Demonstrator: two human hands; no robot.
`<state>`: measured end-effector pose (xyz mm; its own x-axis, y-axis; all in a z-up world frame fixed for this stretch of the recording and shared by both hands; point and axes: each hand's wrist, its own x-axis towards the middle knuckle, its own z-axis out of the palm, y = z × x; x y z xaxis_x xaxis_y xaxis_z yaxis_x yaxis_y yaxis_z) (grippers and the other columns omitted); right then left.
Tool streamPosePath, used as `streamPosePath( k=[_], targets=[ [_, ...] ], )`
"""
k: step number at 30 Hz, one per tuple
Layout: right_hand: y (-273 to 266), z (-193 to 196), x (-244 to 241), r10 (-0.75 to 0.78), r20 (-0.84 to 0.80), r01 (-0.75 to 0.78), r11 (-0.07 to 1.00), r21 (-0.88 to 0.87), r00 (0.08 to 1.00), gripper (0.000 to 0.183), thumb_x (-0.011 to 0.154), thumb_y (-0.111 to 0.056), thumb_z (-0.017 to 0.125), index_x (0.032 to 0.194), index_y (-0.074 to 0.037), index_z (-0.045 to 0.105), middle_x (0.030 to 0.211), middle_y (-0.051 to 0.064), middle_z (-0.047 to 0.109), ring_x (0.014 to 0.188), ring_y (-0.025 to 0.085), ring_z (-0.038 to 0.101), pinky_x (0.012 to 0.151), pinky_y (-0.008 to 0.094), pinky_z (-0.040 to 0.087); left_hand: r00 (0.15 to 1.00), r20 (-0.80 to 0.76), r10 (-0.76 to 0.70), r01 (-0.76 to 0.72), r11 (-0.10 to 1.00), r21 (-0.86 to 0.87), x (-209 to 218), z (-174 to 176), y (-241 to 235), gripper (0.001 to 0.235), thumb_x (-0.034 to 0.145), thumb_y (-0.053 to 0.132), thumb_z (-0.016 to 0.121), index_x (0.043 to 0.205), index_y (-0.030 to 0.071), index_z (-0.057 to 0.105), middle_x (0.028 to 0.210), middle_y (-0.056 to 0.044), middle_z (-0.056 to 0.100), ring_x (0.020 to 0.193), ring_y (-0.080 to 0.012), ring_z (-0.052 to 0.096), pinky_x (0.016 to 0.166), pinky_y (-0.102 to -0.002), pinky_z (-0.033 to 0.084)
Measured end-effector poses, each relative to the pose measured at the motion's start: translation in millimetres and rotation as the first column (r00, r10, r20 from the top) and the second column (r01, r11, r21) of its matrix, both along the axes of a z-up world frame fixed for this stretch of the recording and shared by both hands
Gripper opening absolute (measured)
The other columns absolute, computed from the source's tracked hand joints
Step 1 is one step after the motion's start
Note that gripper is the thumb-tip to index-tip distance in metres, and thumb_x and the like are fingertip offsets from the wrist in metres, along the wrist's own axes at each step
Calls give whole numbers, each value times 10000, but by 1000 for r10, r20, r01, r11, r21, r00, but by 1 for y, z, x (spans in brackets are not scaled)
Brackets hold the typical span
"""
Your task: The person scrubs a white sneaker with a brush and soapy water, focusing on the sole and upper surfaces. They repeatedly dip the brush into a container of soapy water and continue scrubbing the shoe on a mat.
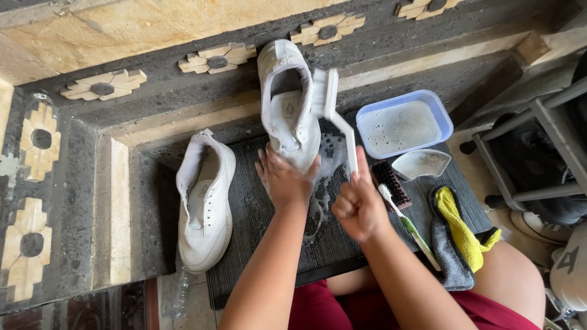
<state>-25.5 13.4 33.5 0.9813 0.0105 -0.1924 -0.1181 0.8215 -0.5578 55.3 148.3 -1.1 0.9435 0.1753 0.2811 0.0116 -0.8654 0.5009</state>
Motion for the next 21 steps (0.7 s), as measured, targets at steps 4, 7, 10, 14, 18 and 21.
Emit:
streamPosePath(
  k=[4,7,10,14,18,21],
  targets=[
    [-5,20,20,31,124,-22,997,-75,992,632,1041,-231,384,1631,-322,174,528,-160,297,396,23,265,383,177,252,995,-101,-10,5,999,-45,-3,28,-3,1108,793,688,710,1463,-68,254,1442,-279,494,1434,-419,398,1197,-538,259],
    [-12,14,11,50,109,-32,987,-158,993,627,1045,-258,382,1631,-305,165,519,-166,290,385,21,260,371,181,240,990,-138,-8,6,1000,-20,-1,31,-4,1126,792,715,685,1469,-72,249,1450,-279,492,1434,-414,401,1196,-544,268],
    [-14,-3,-14,54,49,-41,971,-234,997,633,1037,-284,381,1631,-305,162,508,-158,286,373,31,256,363,197,231,988,-155,4,-3,1000,5,3,20,-5,1145,793,743,662,1474,-81,251,1458,-278,490,1434,-407,404,1201,-538,264],
    [-7,-11,-41,33,45,-27,991,-131,998,633,1037,-208,374,1628,-337,188,531,-115,202,398,39,186,379,192,219,984,-180,-5,4,1000,-8,3,28,-5,1135,792,649,745,1486,-89,234,1472,-276,480,1438,-410,390,1200,-567,264],
    [-6,6,-17,-36,75,58,945,-323,997,623,1023,-150,375,1607,-341,273,493,-126,257,399,33,232,385,197,246,994,-108,12,-10,1000,17,2,25,-8,1146,785,654,754,1481,-84,221,1466,-286,478,1416,-424,421,1184,-576,287],
    [-4,37,13,8,187,96,837,-538,982,583,1052,-137,326,1599,-337,302,514,-96,332,420,55,283,392,220,307,992,-128,18,-15,1000,25,0,35,-7,1165,781,606,791,1496,-90,188,1475,-288,467,1415,-420,418,1152,-617,339]
  ],
)
